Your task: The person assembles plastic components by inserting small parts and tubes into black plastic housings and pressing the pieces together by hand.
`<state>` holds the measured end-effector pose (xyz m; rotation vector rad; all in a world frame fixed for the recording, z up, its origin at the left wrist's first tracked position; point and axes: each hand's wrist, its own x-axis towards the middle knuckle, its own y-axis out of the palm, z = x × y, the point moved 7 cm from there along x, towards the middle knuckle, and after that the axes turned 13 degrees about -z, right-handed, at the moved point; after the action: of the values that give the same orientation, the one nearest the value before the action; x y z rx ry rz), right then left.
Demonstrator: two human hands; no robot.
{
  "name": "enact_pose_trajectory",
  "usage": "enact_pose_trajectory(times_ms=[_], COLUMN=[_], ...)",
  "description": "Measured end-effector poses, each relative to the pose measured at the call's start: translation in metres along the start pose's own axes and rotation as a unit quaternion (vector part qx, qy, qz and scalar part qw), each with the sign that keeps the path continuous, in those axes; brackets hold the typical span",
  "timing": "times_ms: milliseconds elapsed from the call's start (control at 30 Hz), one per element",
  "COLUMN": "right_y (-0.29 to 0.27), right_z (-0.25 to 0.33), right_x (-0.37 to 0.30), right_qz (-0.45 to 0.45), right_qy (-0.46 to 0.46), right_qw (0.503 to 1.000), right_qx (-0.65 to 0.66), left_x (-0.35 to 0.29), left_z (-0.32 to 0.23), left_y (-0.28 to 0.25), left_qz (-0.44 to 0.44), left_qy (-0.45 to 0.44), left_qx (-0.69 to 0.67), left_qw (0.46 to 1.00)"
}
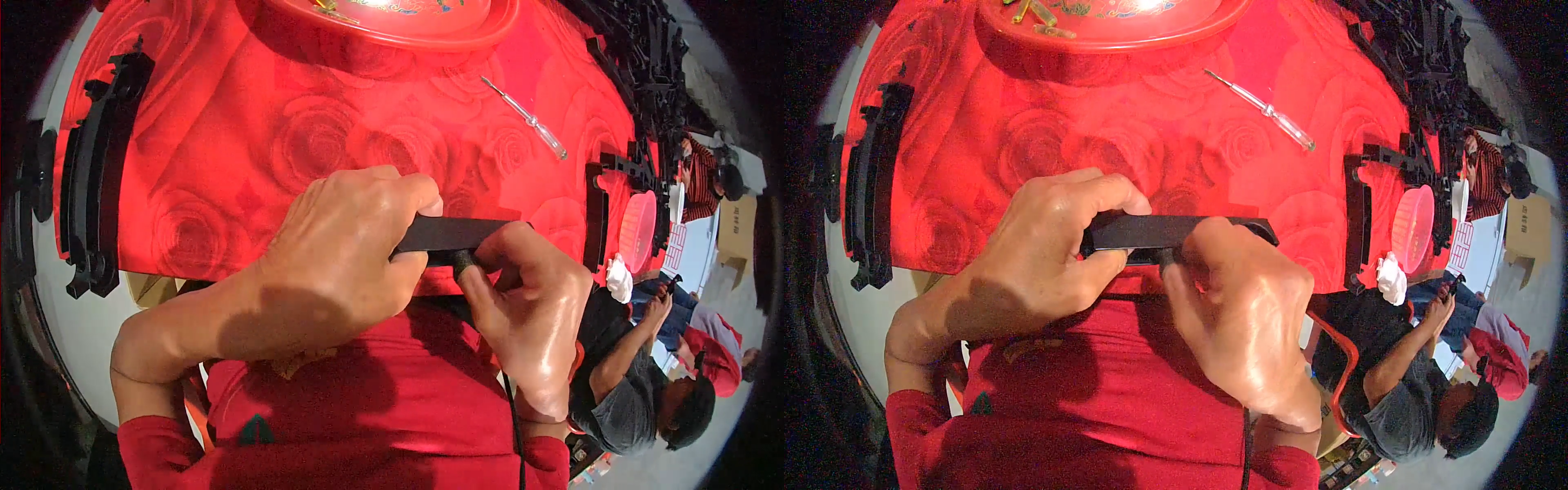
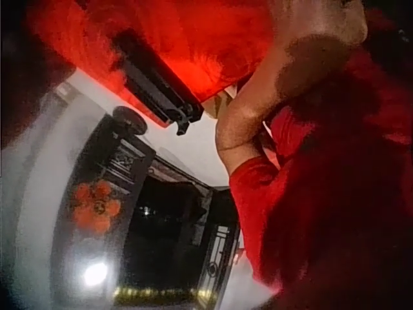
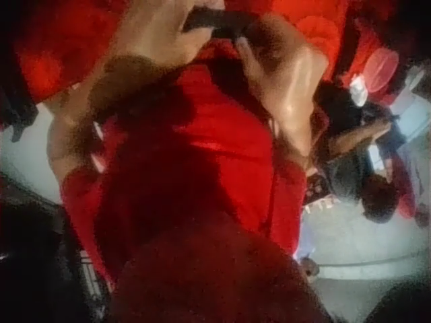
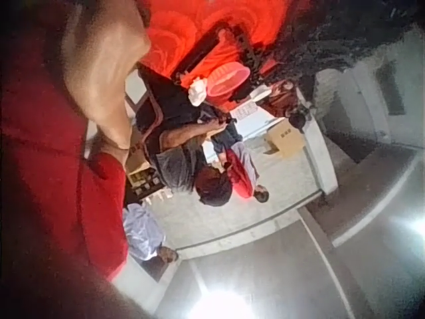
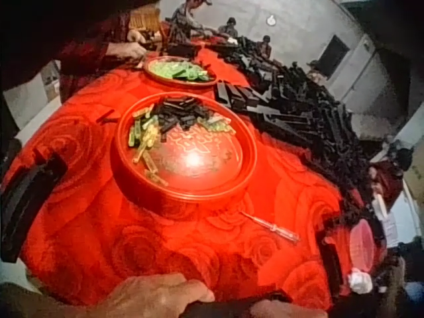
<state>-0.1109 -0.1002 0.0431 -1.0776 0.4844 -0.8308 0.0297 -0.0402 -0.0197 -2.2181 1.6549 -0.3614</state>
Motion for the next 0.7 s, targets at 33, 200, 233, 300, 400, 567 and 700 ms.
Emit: enact_pose_trajectory(times_ms=[33, 200, 233, 300, 400, 567, 700], right_y=[0.000, 0.001, 0.002, 0.001, 0.002, 0.003, 0.003], right_z=[0.000, -0.005, -0.004, -0.018, -0.021, -0.029, -0.030], right_x=[0.000, -0.012, -0.013, -0.016, -0.019, -0.021, -0.022], right_qz=[-0.004, -0.041, -0.042, -0.058, -0.094, -0.130, -0.122], right_qy=[0.001, 0.017, 0.019, 0.148, 0.114, 0.116, 0.105], right_qw=[1.000, 0.998, 0.998, 0.983, 0.985, 0.979, 0.984], right_qx=[0.006, 0.040, 0.038, 0.087, 0.095, 0.108, 0.080], left_x=[-0.001, -0.001, 0.000, 0.000, 0.000, 0.000, -0.001], left_z=[0.000, -0.002, -0.002, 0.000, 0.000, 0.001, 0.001], left_y=[0.000, -0.003, -0.002, -0.002, -0.002, 0.000, -0.001], left_qz=[0.000, -0.029, -0.018, -0.017, -0.015, -0.009, -0.021], left_qy=[-0.001, 0.024, 0.025, 0.023, 0.013, -0.004, 0.001], left_qx=[0.006, 0.008, 0.006, -0.011, -0.026, -0.012, -0.020], left_qw=[1.000, 0.999, 1.000, 1.000, 0.999, 1.000, 1.000])
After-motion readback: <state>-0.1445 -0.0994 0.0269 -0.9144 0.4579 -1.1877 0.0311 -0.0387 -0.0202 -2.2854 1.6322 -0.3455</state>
